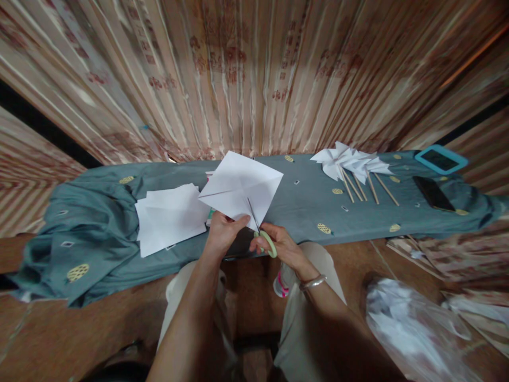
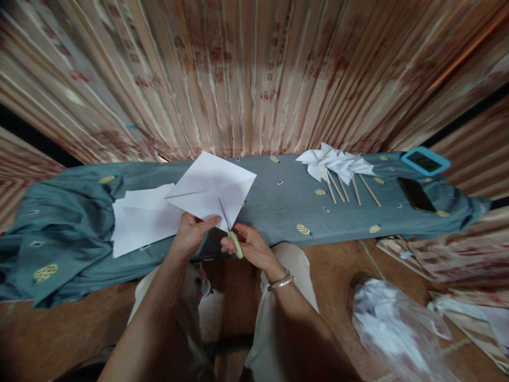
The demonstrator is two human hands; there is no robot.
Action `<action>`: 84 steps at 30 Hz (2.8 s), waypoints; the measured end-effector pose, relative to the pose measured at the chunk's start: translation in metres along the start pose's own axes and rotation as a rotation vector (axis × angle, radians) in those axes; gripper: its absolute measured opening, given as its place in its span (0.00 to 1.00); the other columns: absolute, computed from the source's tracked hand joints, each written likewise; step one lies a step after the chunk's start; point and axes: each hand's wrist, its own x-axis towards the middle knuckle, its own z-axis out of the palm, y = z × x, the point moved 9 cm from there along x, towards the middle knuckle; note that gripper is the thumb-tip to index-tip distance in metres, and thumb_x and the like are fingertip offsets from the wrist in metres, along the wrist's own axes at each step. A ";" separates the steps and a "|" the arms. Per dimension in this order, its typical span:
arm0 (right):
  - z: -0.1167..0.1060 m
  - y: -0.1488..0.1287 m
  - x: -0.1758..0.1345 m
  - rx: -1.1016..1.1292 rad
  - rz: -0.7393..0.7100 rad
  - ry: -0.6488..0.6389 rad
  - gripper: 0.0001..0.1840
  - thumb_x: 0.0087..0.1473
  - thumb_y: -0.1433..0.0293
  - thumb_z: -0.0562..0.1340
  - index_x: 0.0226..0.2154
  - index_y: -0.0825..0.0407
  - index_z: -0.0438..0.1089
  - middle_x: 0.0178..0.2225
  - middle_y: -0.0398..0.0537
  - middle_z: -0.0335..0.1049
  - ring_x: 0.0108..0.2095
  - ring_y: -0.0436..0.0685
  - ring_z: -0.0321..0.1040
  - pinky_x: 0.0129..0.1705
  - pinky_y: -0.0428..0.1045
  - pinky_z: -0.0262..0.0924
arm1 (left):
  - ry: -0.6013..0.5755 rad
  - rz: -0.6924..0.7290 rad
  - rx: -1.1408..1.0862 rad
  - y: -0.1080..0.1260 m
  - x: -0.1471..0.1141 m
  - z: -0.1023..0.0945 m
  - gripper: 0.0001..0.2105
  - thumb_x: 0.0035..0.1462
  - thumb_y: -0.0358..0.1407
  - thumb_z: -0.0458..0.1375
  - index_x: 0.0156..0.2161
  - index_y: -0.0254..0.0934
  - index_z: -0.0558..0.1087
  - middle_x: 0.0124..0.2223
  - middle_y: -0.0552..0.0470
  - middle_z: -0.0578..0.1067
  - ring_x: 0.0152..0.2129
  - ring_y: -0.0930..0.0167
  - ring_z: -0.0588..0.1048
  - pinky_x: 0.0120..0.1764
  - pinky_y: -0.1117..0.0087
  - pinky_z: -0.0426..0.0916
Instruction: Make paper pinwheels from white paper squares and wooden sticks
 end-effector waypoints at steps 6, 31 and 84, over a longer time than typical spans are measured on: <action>-0.004 -0.005 -0.001 -0.081 0.005 0.014 0.29 0.41 0.45 0.67 0.32 0.54 0.69 0.24 0.46 0.73 0.24 0.50 0.64 0.25 0.44 0.56 | -0.013 -0.007 0.010 -0.001 -0.003 0.005 0.11 0.30 0.33 0.66 0.25 0.33 0.73 0.24 0.54 0.75 0.22 0.71 0.71 0.29 0.70 0.67; -0.010 -0.005 -0.002 -0.108 -0.049 0.051 0.29 0.40 0.44 0.67 0.29 0.55 0.74 0.23 0.45 0.71 0.24 0.49 0.62 0.26 0.44 0.55 | -0.012 -0.001 0.065 -0.001 -0.004 0.007 0.13 0.29 0.34 0.65 0.26 0.35 0.71 0.24 0.54 0.74 0.22 0.71 0.70 0.28 0.69 0.68; -0.012 0.002 -0.002 0.004 0.053 0.106 0.24 0.32 0.52 0.73 0.19 0.54 0.68 0.16 0.40 0.66 0.18 0.46 0.60 0.21 0.43 0.54 | -0.037 0.027 0.072 -0.002 -0.003 0.005 0.12 0.32 0.33 0.66 0.27 0.34 0.72 0.25 0.53 0.75 0.22 0.71 0.71 0.29 0.71 0.67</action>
